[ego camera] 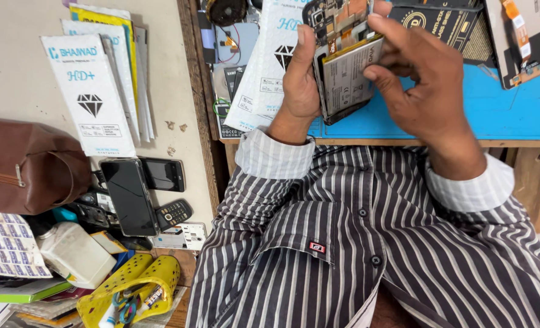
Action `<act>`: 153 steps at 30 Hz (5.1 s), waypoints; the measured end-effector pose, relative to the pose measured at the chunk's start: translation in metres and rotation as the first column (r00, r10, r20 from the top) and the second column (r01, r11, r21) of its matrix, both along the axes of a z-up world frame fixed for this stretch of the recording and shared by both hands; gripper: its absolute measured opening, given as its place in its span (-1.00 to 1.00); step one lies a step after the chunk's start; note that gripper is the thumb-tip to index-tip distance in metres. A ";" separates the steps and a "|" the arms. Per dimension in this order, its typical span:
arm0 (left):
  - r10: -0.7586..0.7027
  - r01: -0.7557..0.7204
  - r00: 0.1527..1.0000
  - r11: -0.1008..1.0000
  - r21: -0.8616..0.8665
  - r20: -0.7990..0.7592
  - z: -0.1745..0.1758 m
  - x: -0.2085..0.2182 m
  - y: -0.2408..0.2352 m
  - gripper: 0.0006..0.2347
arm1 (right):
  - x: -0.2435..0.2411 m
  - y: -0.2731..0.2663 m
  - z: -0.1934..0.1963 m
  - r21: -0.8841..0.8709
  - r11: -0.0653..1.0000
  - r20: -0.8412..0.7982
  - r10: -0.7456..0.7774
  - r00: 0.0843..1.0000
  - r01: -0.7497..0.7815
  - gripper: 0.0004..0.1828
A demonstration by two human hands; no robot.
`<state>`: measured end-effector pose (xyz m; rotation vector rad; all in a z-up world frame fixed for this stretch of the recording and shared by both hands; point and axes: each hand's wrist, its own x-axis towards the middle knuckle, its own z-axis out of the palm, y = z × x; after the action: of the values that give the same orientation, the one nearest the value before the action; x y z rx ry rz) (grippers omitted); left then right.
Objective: The person disassembles a smartphone, removes the battery, and replaces it with a new one. They then reassemble the phone and power it on to confirm it boots to the Vivo logo.
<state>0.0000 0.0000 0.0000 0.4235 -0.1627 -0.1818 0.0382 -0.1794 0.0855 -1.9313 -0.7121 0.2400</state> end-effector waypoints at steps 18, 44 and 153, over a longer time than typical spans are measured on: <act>0.149 -0.149 0.989 0.989 -0.011 -0.011 -0.013 -0.001 -0.008 -0.36 | -0.006 0.020 -0.013 -0.007 0.976 0.330 -0.202 0.922 0.216 -0.79; 0.214 -0.211 0.977 0.973 0.095 -0.021 -0.010 -0.002 -0.017 -0.29 | -0.009 0.022 -0.024 -0.320 0.924 0.536 -0.005 0.845 0.208 -0.40; 0.519 -0.482 0.848 0.840 0.250 -0.108 0.034 0.007 -0.019 -0.66 | -0.004 -0.005 -0.026 0.328 0.929 -0.340 -0.056 0.939 0.174 -0.92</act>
<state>0.0068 -0.0191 0.0345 0.6498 0.1449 0.2893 0.0340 -0.1847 0.0597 -1.5332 -0.3862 0.3243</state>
